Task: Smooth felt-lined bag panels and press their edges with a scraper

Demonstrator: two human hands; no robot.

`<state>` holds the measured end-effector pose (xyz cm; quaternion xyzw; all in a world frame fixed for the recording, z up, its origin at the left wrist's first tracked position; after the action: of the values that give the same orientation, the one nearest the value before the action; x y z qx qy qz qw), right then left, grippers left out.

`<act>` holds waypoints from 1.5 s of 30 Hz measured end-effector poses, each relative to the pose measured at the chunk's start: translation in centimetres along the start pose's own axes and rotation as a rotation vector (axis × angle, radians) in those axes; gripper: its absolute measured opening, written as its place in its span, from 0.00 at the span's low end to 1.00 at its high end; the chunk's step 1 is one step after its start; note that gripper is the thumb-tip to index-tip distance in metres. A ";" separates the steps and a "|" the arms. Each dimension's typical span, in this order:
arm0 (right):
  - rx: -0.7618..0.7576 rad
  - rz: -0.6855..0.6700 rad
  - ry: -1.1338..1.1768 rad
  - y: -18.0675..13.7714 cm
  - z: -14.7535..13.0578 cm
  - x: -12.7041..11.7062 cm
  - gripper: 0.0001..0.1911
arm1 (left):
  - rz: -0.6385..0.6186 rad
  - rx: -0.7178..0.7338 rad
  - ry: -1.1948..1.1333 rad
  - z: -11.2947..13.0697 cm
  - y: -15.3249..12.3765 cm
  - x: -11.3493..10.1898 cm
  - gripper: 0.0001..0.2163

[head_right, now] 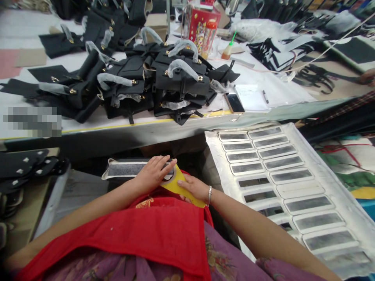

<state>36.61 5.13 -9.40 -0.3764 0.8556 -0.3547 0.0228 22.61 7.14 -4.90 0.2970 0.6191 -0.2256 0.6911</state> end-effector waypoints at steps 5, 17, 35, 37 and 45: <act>-0.004 0.052 0.098 0.5 0.5 0.8 0.22 | -0.055 0.052 -0.121 -0.9 -0.8 -0.1 0.32; -0.114 0.267 0.209 1.4 1.8 2.4 0.26 | -0.014 -0.277 -0.163 0.0 2.1 0.1 0.29; 0.040 0.318 0.178 -2.9 -0.5 0.3 0.24 | -0.073 -0.334 -0.223 -0.6 4.3 0.5 0.24; -0.070 0.407 0.275 -4.1 -1.9 -0.1 0.21 | -0.062 -0.363 -0.297 -2.5 2.6 0.0 0.22; -0.598 0.766 0.698 -1.8 -7.1 -1.0 0.14 | -0.067 -0.207 -0.252 -2.8 -1.9 -1.1 0.32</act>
<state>36.33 9.12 -3.23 0.1076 0.9500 -0.1677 -0.2403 19.19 7.64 -4.27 0.1728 0.5572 -0.2191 0.7821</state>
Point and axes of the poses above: each hand's wrist, its own y-axis towards the middle knuckle, its own x-axis out of the palm, z = x × y, the point moved 6 cm from there along y, towards the middle knuckle, and after that the axes turned 4 degrees about x, right-handed, at the moved point
